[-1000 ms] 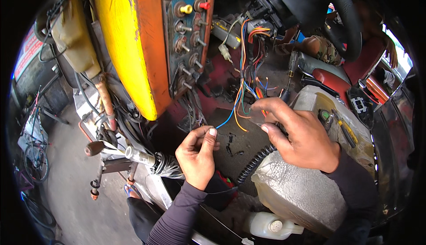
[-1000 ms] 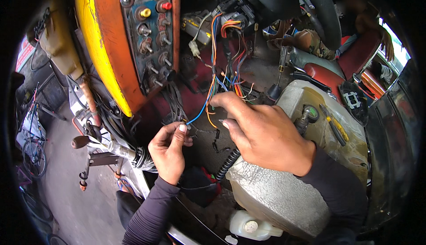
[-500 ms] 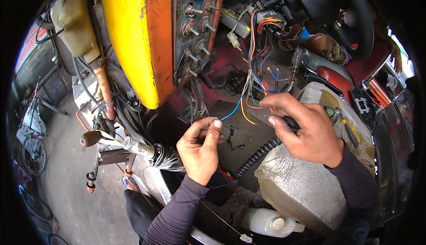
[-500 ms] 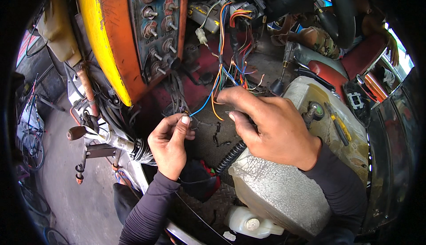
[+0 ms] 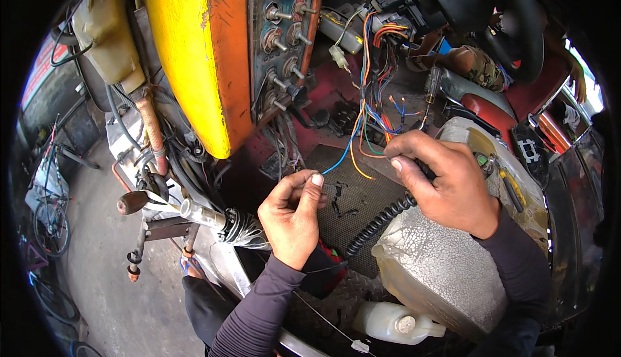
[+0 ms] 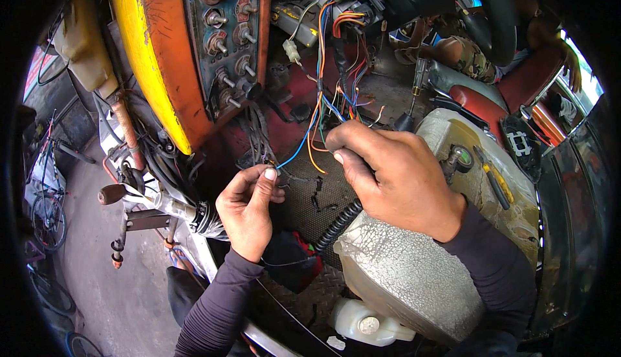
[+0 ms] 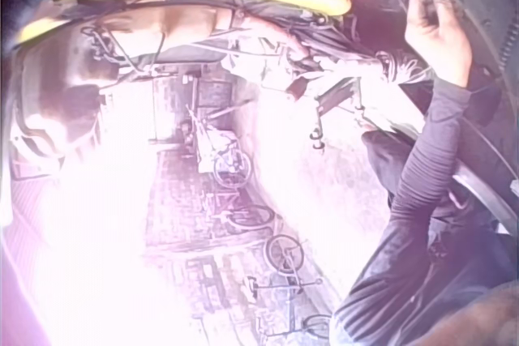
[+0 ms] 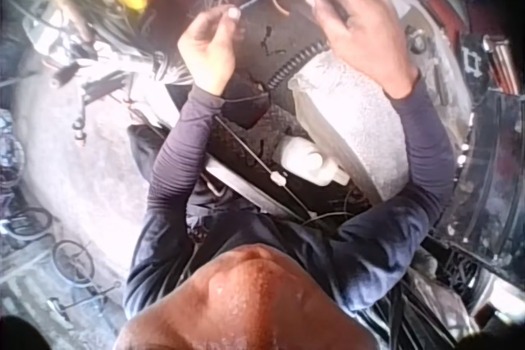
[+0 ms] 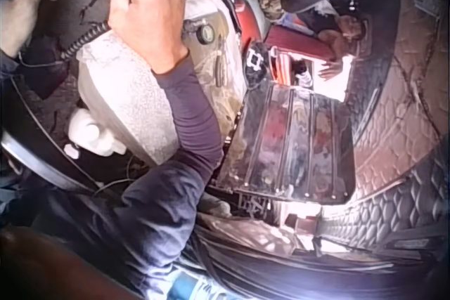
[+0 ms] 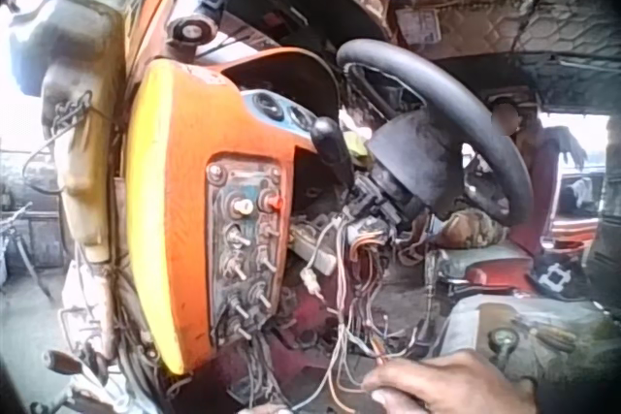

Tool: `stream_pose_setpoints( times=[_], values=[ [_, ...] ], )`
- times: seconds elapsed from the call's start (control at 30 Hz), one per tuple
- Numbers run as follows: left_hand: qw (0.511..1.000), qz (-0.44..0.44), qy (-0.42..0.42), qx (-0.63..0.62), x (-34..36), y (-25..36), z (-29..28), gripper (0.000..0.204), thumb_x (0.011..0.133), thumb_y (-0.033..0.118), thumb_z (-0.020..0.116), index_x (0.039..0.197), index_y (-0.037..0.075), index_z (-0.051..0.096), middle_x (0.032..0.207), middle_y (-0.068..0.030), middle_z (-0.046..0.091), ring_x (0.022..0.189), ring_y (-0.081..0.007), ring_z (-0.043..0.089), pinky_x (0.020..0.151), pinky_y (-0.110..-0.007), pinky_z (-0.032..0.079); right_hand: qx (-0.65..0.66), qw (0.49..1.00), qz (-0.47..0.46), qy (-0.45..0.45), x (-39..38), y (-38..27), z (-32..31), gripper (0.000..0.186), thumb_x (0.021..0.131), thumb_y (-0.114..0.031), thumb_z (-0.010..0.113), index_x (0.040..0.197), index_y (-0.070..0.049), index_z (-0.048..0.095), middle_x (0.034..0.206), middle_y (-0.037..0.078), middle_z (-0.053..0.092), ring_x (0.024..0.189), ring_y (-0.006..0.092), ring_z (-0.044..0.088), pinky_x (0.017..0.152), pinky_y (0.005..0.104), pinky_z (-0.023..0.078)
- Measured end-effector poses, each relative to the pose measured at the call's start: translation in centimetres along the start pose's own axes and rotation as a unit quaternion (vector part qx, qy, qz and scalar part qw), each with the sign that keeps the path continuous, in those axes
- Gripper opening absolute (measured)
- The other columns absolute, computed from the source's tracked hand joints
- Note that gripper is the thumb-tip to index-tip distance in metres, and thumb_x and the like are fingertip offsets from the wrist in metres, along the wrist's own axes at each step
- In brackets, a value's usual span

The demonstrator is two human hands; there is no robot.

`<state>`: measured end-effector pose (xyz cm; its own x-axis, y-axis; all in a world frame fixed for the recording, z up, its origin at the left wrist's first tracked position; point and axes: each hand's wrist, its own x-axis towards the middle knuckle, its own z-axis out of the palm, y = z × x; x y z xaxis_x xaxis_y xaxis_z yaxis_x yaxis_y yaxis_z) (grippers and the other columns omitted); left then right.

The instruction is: The person works on the exposed wiring harness under the dashboard of a three-wheeled vehicle. They repeatedly strip, twist, and connect individual colored wires by hand, occasionally turning the ignition key to test the electrical circuit.

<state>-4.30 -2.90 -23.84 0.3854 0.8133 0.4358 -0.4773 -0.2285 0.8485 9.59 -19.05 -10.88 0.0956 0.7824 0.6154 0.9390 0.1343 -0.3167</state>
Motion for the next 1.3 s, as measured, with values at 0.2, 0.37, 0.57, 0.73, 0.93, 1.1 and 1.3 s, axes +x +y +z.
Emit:
stream_pose_setpoints(
  times=[0.2, 0.37, 0.57, 0.73, 0.93, 1.1, 1.3],
  values=[
    [1.000, -0.001, 0.003, 0.002, -0.08, 0.04, 0.08, 0.016, 0.100, 0.009, 0.076, 0.109, -0.004, 0.074, 0.082, -0.0046, 0.075, 0.070, -0.0074, 0.070, 0.066, -0.024, 0.058, -0.023, 1.000, -0.007, 0.003, -0.11, 0.09, 0.16, 0.013, 0.097, -0.003, 0.066, 0.109, -0.002, 0.065, 0.094, 0.019, 0.073, 0.085, 0.0402, 0.073, 0.070, 0.0440, 0.057],
    [1.000, -0.005, 0.005, 0.007, -0.07, -0.01, 0.04, 0.016, 0.100, 0.010, 0.075, 0.108, -0.004, 0.074, 0.082, -0.0048, 0.075, 0.070, -0.0075, 0.069, 0.066, -0.023, 0.057, -0.023, 1.000, -0.012, 0.004, -0.15, 0.24, 0.40, 0.013, 0.097, -0.003, 0.066, 0.109, -0.003, 0.064, 0.092, 0.018, 0.073, 0.084, 0.0406, 0.073, 0.069, 0.0450, 0.056],
    [1.000, 0.003, 0.008, 0.016, -0.06, 0.25, 0.14, 0.017, 0.100, 0.011, 0.076, 0.107, -0.004, 0.074, 0.081, -0.0048, 0.074, 0.069, -0.0080, 0.069, 0.066, -0.024, 0.057, -0.035, 0.999, -0.008, 0.007, -0.22, 0.02, -0.01, 0.016, 0.096, -0.004, 0.068, 0.112, -0.002, 0.069, 0.100, 0.017, 0.075, 0.087, 0.0354, 0.076, 0.075, 0.0406, 0.058],
    [1.000, -0.001, 0.009, 0.014, -0.13, 0.01, 0.07, 0.016, 0.100, 0.010, 0.076, 0.107, -0.005, 0.074, 0.081, -0.0052, 0.074, 0.069, -0.0080, 0.068, 0.065, -0.024, 0.056, -0.033, 0.999, -0.008, -0.002, -0.16, 0.02, -0.02, 0.017, 0.096, -0.004, 0.067, 0.113, -0.002, 0.069, 0.101, 0.017, 0.075, 0.087, 0.0370, 0.075, 0.075, 0.0412, 0.058],
    [1.000, 0.001, 0.001, 0.006, 0.03, -0.17, -0.06, 0.015, 0.100, 0.009, 0.075, 0.107, -0.005, 0.074, 0.084, -0.0053, 0.074, 0.068, -0.0081, 0.068, 0.065, -0.024, 0.056, -0.035, 0.999, -0.010, 0.008, -0.21, -0.02, 0.09, 0.017, 0.096, -0.004, 0.067, 0.113, -0.003, 0.068, 0.099, 0.016, 0.075, 0.085, 0.0371, 0.075, 0.073, 0.0416, 0.058],
    [1.000, -0.002, 0.001, 0.003, -0.01, -0.15, -0.06, 0.015, 0.100, 0.009, 0.075, 0.106, -0.005, 0.073, 0.084, -0.0051, 0.074, 0.069, -0.0084, 0.068, 0.064, -0.024, 0.056, -0.044, 0.999, -0.010, 0.003, -0.23, -0.19, -0.05, 0.016, 0.097, -0.004, 0.066, 0.113, -0.003, 0.068, 0.097, 0.016, 0.074, 0.084, 0.0372, 0.074, 0.071, 0.0422, 0.057],
    [1.000, 0.003, -0.002, 0.006, -0.04, -0.26, -0.07, 0.015, 0.100, 0.009, 0.074, 0.107, -0.005, 0.073, 0.084, -0.0047, 0.074, 0.069, -0.0084, 0.068, 0.065, -0.024, 0.056, -0.043, 0.999, -0.013, 0.005, -0.24, -0.09, -0.02, 0.017, 0.097, -0.004, 0.067, 0.113, -0.003, 0.067, 0.096, 0.016, 0.074, 0.084, 0.0371, 0.074, 0.071, 0.0425, 0.057]
  ],
)
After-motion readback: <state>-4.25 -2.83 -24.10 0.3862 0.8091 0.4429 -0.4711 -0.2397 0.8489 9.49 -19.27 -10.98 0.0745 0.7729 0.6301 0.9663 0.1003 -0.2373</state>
